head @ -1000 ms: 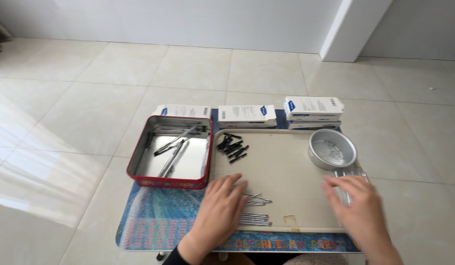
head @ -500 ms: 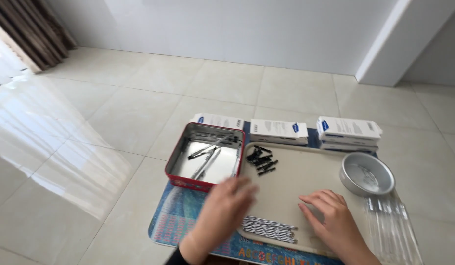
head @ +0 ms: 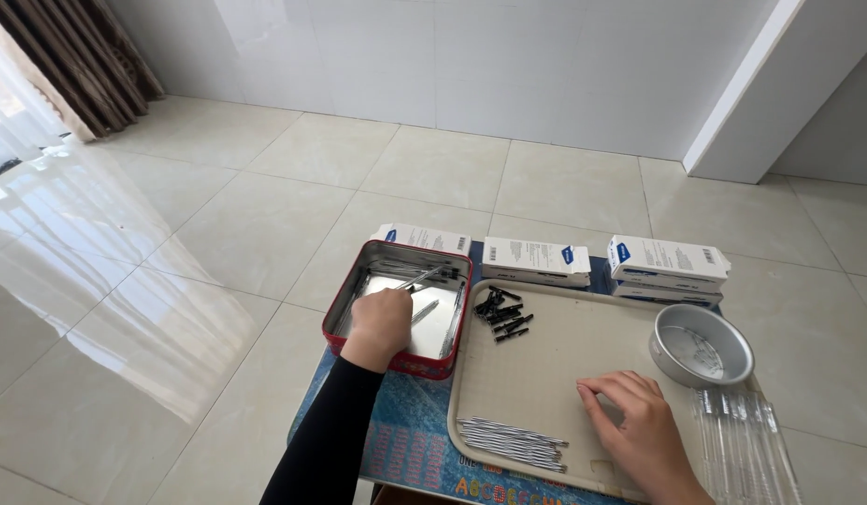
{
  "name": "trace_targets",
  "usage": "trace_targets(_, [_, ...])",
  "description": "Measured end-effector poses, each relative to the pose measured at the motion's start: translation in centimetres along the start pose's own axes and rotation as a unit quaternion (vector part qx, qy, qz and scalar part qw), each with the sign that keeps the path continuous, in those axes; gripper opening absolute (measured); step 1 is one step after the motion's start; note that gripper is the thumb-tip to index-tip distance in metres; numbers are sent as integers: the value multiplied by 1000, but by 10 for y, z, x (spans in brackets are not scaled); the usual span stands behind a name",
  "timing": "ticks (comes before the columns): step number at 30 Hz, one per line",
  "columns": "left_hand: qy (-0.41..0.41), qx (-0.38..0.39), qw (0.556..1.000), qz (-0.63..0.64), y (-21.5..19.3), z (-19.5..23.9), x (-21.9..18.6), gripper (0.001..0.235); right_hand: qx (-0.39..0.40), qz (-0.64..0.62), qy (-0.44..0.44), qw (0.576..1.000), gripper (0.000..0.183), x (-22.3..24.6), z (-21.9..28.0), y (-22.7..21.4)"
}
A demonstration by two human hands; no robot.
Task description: The person picks up small black components and thin silver rods, inserting the rods into the components by hand and placing the assembled items into a round metal container.
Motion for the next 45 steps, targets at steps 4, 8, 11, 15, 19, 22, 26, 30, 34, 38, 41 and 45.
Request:
trace_targets(4, [22, -175, 984, -7, -21, 13, -8, 20, -49, -10, -31, 998, 12, 18, -4, -14])
trace_targets(8, [113, -260, 943, 177, -54, 71, -64, 28, -132, 16, -141, 981, 24, 45, 1, -30])
trace_targets(11, [265, -216, 895, 286, -47, 103, -126, 17, -146, 67, -215, 963, 34, 50, 5, -27])
trace_targets(15, [331, -128, 815, 458, -40, 117, -164, 19, -129, 69, -276, 950, 17, 78, 0, -28])
trace_targets(19, [371, -103, 753, 533, -55, 122, -154, 17, -104, 15, -253, 962, 22, 71, 0, -31])
trace_targets(22, [350, -21, 745, 567, -53, 122, -145, 20, -87, 2, -253, 963, 23, 70, 1, -30])
trace_targets(26, [303, -36, 738, 602, -52, 119, -130, 30, -45, 7, -238, 970, 23, 57, 5, -21])
trace_targets(30, [208, -101, 733, 640, -48, 115, -111, 14, -38, -17, -186, 982, 24, 51, 1, -24])
trace_targets(34, [191, -99, 723, 656, -42, 116, -109, 15, -22, -48, -178, 983, 24, 55, 0, -24])
trace_targets(38, [216, -158, 725, 635, -46, 118, -109, 11, 3, -75, -173, 982, 25, 56, 1, -22])
trace_targets(41, [241, -195, 734, 604, -48, 119, -110, 10, 15, -85, -171, 981, 25, 53, 1, -20])
trace_targets(45, [257, -211, 741, 583, -45, 118, -112, 11, 10, -79, -176, 981, 25, 51, 1, -20])
Point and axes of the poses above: each hand's wrist, its own z-axis away from the middle knuckle, its own y-axis out of the palm, x = y × z, the point moved 5 cm from there along -z, towards the middle knuckle, and after that the axes turned 8 degrees about -z, right-handed, at the moved point
